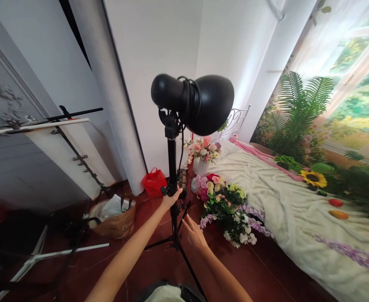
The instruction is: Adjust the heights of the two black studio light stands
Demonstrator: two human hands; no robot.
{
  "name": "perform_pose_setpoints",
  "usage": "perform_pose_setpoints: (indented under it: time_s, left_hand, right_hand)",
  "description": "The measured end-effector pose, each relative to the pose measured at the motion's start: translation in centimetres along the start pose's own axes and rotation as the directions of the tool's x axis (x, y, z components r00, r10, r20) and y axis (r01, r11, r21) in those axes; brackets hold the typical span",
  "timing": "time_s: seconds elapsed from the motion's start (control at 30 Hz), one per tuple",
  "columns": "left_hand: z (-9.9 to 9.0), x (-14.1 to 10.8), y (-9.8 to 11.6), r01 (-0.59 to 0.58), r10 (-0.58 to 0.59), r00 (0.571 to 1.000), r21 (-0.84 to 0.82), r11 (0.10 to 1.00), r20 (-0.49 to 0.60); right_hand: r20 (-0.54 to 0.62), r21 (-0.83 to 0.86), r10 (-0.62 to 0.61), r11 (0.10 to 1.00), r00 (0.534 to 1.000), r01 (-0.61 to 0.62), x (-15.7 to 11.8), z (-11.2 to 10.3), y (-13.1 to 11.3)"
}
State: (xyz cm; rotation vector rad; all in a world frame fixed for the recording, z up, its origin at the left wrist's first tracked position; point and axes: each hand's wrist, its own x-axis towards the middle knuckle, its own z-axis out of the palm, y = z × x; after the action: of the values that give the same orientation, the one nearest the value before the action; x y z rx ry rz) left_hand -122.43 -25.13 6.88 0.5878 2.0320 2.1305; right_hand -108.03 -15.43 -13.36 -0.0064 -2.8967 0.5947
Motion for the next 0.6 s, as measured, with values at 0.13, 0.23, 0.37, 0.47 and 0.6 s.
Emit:
perform_pose_setpoints:
  time_s: [0.13,0.23,0.37,0.47,0.6]
  left_hand:
    - [-0.8,-1.3,-4.6,0.010,-0.014,0.999,0.076,0.997,0.046]
    - [-0.9,-2.0,-7.1,0.009,-0.011,1.000,0.111,0.994,0.021]
    - [-0.3,-1.8,-7.3,-0.012,0.016,0.999,0.117,0.993,-0.028]
    - [0.3,-1.0,-5.2,-0.044,0.050,0.998,0.119,0.992,-0.044]
    - [0.8,0.8,0.6,-0.094,0.097,0.995,0.080,0.992,-0.024]
  right_hand:
    - [0.063,0.139,0.140,0.979,0.988,-0.148,-2.6,1.9,0.3]
    - [0.090,0.205,0.211,0.952,0.973,-0.225,-3.5,1.9,0.1]
    - [0.080,0.263,0.270,0.923,0.959,-0.282,-3.8,1.6,0.1]
    - [0.058,0.324,0.304,0.895,0.951,-0.306,-4.1,1.7,0.3]
    - [0.065,0.406,0.342,0.849,0.937,-0.338,-5.0,1.9,0.7]
